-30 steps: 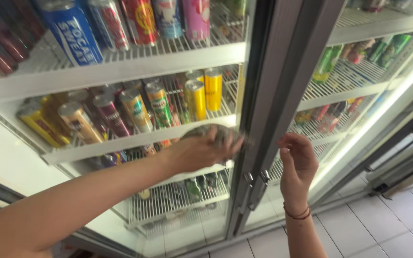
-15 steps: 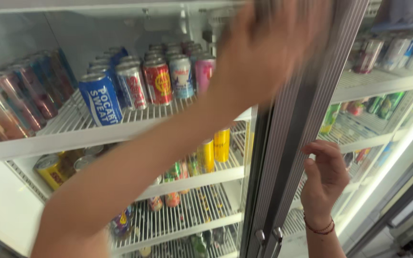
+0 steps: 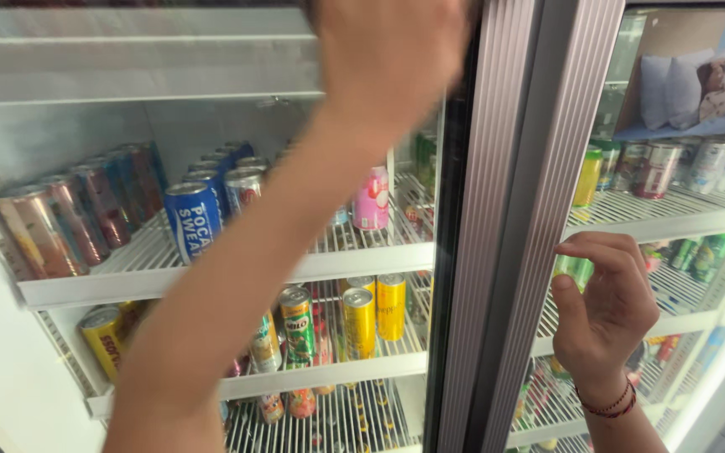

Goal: The person retrieves a green spray bottle from a cardboard box and sprays the glass door of a commercial refrigerator. They then wipe the glass surface with a cloth, moving from top to bottom. The person switches to a checkered cloth and continues wiping the refrigerator door.

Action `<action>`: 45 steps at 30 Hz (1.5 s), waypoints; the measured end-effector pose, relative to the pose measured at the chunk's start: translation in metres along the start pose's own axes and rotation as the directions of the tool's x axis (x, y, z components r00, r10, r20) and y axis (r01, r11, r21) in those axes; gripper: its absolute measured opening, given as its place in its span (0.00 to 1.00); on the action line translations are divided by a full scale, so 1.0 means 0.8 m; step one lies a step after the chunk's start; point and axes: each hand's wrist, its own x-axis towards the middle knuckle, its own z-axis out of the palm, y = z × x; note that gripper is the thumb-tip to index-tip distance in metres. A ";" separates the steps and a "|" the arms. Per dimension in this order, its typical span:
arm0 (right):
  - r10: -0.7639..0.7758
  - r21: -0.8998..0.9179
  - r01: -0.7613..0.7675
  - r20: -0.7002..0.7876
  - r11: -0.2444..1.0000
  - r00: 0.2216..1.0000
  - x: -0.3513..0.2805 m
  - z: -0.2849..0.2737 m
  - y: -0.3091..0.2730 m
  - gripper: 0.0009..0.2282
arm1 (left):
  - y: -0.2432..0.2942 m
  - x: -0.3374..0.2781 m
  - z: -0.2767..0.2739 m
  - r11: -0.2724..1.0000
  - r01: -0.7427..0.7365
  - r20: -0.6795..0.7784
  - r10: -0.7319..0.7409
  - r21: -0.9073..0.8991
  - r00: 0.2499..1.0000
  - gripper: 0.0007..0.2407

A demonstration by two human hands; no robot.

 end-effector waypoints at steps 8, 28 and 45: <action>-0.037 0.045 0.039 -0.031 0.998 0.999 0.013 0.036 0.001 0.07 | 0.025 -0.130 -0.066 0.877 -0.338 0.152 0.407 -0.342 0.901 0.19; -0.292 -0.228 0.333 0.198 0.915 0.936 0.014 0.191 -0.075 0.05 | -0.268 -0.230 -0.128 0.975 -0.217 0.149 0.221 -0.043 0.964 0.22; -0.280 -0.219 0.346 0.284 0.912 0.917 -0.001 0.334 -0.179 0.08 | -0.380 -0.303 -0.209 0.987 -0.130 0.440 0.161 -0.100 0.884 0.36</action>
